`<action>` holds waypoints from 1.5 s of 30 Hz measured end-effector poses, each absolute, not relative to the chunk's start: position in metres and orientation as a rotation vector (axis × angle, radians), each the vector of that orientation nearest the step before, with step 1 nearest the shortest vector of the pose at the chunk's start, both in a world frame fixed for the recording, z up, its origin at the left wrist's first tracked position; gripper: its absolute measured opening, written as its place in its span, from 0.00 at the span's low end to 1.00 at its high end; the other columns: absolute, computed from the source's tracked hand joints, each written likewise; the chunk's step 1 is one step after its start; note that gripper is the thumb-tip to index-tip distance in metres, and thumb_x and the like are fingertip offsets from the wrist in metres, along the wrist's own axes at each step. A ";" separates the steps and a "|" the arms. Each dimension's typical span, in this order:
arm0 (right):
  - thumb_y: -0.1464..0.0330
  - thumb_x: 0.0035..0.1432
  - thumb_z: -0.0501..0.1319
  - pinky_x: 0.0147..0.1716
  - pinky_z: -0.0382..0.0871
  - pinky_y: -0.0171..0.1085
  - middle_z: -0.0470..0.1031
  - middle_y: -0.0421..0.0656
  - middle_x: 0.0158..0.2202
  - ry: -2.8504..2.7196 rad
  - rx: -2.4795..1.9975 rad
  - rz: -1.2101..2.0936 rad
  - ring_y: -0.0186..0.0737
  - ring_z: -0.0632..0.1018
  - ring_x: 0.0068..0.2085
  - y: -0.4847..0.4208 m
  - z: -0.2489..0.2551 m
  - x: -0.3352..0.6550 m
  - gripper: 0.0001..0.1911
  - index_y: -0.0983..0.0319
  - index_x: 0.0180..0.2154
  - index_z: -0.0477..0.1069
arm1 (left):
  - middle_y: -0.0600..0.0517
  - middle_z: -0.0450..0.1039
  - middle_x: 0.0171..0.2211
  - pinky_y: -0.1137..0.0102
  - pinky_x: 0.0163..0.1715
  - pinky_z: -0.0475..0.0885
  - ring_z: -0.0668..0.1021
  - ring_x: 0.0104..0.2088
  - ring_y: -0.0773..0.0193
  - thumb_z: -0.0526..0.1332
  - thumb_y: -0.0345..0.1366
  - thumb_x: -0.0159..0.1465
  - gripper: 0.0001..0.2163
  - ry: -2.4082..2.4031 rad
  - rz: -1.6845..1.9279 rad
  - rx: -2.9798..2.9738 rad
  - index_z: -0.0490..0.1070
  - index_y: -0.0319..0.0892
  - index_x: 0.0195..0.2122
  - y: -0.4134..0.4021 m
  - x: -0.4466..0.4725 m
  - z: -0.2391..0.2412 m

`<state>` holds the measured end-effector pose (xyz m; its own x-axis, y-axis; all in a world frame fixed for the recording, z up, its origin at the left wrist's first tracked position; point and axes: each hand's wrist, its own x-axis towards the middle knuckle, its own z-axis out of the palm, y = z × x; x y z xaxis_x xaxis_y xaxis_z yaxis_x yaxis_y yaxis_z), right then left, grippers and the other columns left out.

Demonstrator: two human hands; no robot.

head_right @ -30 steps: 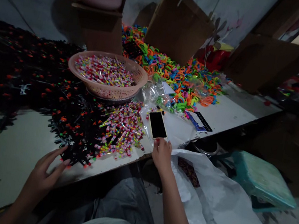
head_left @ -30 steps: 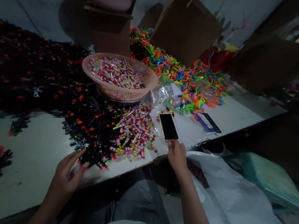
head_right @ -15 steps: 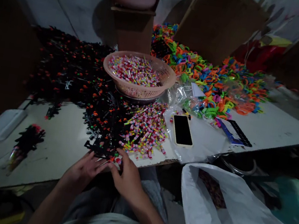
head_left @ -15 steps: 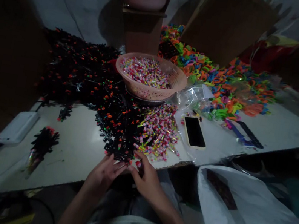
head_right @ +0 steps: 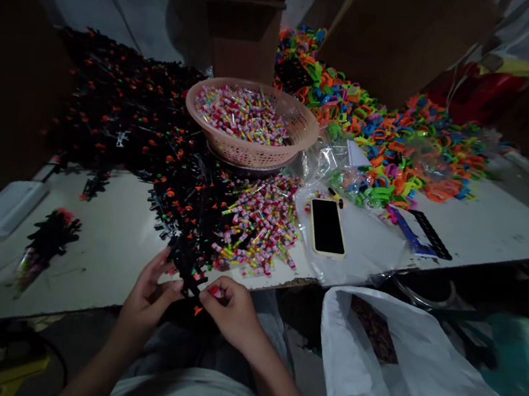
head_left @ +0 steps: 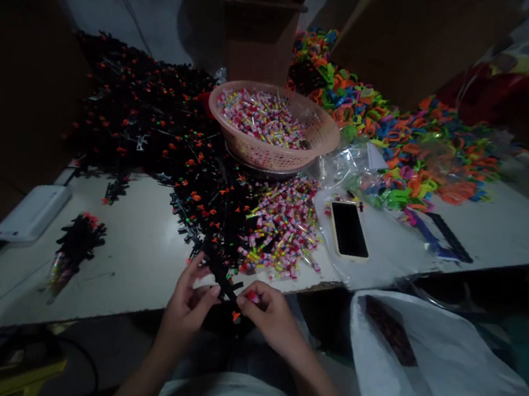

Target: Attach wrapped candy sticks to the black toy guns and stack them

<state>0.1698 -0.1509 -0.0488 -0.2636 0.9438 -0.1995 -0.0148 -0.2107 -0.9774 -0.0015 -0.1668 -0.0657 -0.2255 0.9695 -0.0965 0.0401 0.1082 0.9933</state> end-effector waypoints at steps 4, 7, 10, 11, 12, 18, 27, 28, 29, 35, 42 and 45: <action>0.54 0.46 0.65 0.17 0.42 0.29 0.54 0.30 0.16 -0.976 -1.183 1.889 0.25 0.52 0.18 -0.155 -0.047 0.174 0.19 0.61 0.23 0.62 | 0.43 0.61 0.59 0.53 0.57 0.63 0.66 0.58 0.51 0.58 0.34 0.61 0.21 1.524 1.172 2.090 0.65 0.48 0.57 -0.168 -0.014 -0.066; 0.52 0.48 0.65 0.18 0.43 0.30 0.55 0.31 0.18 -1.092 -1.049 2.018 0.26 0.54 0.20 -0.160 -0.042 0.178 0.21 0.61 0.26 0.63 | 0.43 0.73 0.50 0.54 0.54 0.66 0.73 0.51 0.53 0.54 0.33 0.62 0.17 1.266 0.889 2.356 0.70 0.46 0.52 -0.167 -0.019 -0.067; 0.48 0.56 0.56 0.21 0.48 0.30 0.56 0.32 0.22 -1.180 -0.977 1.865 0.28 0.57 0.22 -0.166 -0.037 0.181 0.21 0.60 0.37 0.63 | 0.43 0.76 0.44 0.61 0.48 0.71 0.77 0.45 0.55 0.57 0.38 0.61 0.14 1.343 1.018 1.913 0.74 0.42 0.46 -0.168 -0.014 -0.067; 0.48 0.59 0.52 0.22 0.51 0.31 0.57 0.33 0.23 -1.192 -1.002 1.765 0.29 0.58 0.23 -0.167 -0.037 0.182 0.21 0.59 0.40 0.61 | 0.44 0.77 0.43 0.62 0.47 0.72 0.77 0.45 0.55 0.60 0.41 0.60 0.13 1.399 1.088 1.663 0.75 0.42 0.43 -0.168 -0.010 -0.066; 0.49 0.61 0.50 0.25 0.54 0.31 0.59 0.34 0.25 -1.223 -1.046 1.654 0.30 0.61 0.25 -0.169 -0.037 0.182 0.19 0.58 0.41 0.60 | 0.44 0.77 0.42 0.62 0.46 0.72 0.77 0.44 0.55 0.62 0.42 0.58 0.14 1.426 1.144 1.388 0.75 0.41 0.42 -0.168 -0.006 -0.063; 0.59 0.65 0.50 0.38 0.64 0.35 0.69 0.41 0.38 -1.521 -1.212 1.254 0.36 0.70 0.38 -0.177 -0.044 0.178 0.10 0.57 0.41 0.61 | 0.48 0.77 0.38 0.64 0.39 0.75 0.79 0.38 0.59 0.72 0.43 0.46 0.29 1.163 1.117 0.471 0.70 0.42 0.49 -0.165 0.022 -0.045; 0.64 0.64 0.51 0.40 0.66 0.36 0.72 0.43 0.39 -1.489 -1.228 1.015 0.38 0.73 0.40 -0.181 -0.046 0.179 0.06 0.58 0.41 0.62 | 0.49 0.79 0.33 0.66 0.39 0.75 0.79 0.37 0.59 0.73 0.37 0.44 0.28 1.165 1.163 0.659 0.70 0.39 0.48 -0.168 0.029 -0.038; 0.64 0.64 0.51 0.40 0.66 0.36 0.72 0.43 0.39 -1.505 -1.218 1.015 0.38 0.73 0.40 -0.181 -0.045 0.180 0.06 0.58 0.40 0.62 | 0.49 0.79 0.33 0.67 0.37 0.75 0.80 0.36 0.59 0.73 0.37 0.44 0.26 1.170 1.177 0.664 0.71 0.39 0.45 -0.169 0.030 -0.037; 0.64 0.64 0.51 0.40 0.66 0.36 0.72 0.43 0.39 -1.519 -1.210 1.026 0.38 0.73 0.40 -0.181 -0.045 0.181 0.05 0.58 0.40 0.62 | 0.49 0.79 0.32 0.67 0.36 0.76 0.80 0.35 0.59 0.73 0.37 0.43 0.24 1.179 1.187 0.667 0.71 0.39 0.42 -0.169 0.030 -0.037; 0.63 0.65 0.50 0.38 0.65 0.35 0.71 0.41 0.36 -1.585 -1.138 1.269 0.36 0.73 0.38 -0.178 -0.038 0.188 0.08 0.59 0.39 0.63 | 0.48 0.80 0.31 0.68 0.31 0.76 0.80 0.32 0.59 0.73 0.38 0.43 0.19 1.247 1.239 0.668 0.72 0.38 0.35 -0.171 0.032 -0.038; 0.62 0.64 0.52 0.35 0.66 0.33 0.71 0.41 0.35 -1.408 -1.193 1.201 0.35 0.72 0.35 -0.181 -0.044 0.181 0.07 0.59 0.40 0.62 | 0.49 0.80 0.32 0.69 0.32 0.77 0.81 0.33 0.59 0.74 0.38 0.42 0.21 1.260 1.288 0.638 0.72 0.37 0.36 -0.171 0.033 -0.038; 0.64 0.64 0.52 0.34 0.66 0.33 0.70 0.41 0.34 -1.385 -1.178 1.133 0.35 0.72 0.35 -0.182 -0.048 0.180 0.06 0.59 0.41 0.60 | 0.49 0.80 0.31 0.69 0.31 0.78 0.81 0.32 0.59 0.74 0.38 0.42 0.21 1.252 1.266 0.625 0.72 0.37 0.36 -0.172 0.035 -0.034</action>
